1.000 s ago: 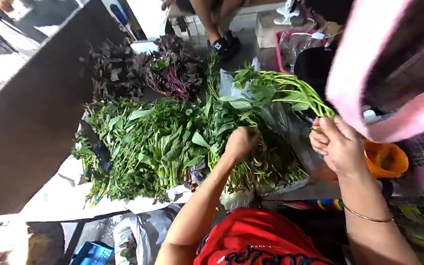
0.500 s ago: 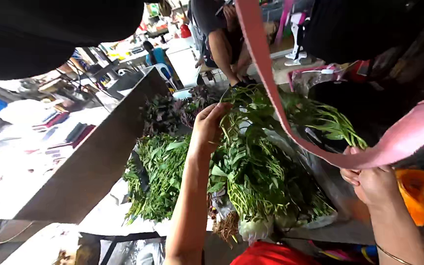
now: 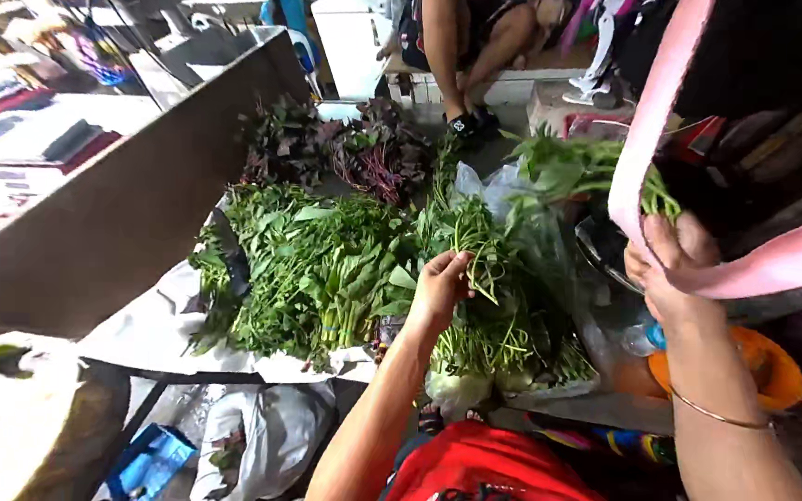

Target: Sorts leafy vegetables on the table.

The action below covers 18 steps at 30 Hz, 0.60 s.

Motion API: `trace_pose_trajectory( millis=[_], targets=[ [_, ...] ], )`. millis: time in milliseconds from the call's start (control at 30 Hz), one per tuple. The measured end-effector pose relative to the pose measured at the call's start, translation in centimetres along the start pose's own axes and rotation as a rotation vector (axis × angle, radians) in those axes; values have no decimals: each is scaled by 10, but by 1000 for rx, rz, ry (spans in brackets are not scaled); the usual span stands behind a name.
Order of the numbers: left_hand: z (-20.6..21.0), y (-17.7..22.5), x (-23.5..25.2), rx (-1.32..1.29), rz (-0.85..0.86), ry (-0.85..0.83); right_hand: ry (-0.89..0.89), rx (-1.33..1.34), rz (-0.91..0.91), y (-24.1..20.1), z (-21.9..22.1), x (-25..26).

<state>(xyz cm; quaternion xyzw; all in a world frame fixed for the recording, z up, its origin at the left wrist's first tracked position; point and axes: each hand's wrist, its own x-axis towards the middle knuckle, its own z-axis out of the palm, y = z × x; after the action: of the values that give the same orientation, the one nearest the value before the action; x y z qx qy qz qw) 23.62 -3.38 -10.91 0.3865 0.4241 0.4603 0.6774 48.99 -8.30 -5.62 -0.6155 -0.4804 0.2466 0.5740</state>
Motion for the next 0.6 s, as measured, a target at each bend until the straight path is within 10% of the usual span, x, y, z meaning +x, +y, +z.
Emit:
trace_pose_trajectory(
  millis=[300, 600],
  targets=[
    [13, -52, -43, -121, -25, 17, -408, -982, -69, -18, 71, -73],
    [12, -72, -46, 37, -82, 0, -600, -853, -183, 35, 61, -112]
  ],
)
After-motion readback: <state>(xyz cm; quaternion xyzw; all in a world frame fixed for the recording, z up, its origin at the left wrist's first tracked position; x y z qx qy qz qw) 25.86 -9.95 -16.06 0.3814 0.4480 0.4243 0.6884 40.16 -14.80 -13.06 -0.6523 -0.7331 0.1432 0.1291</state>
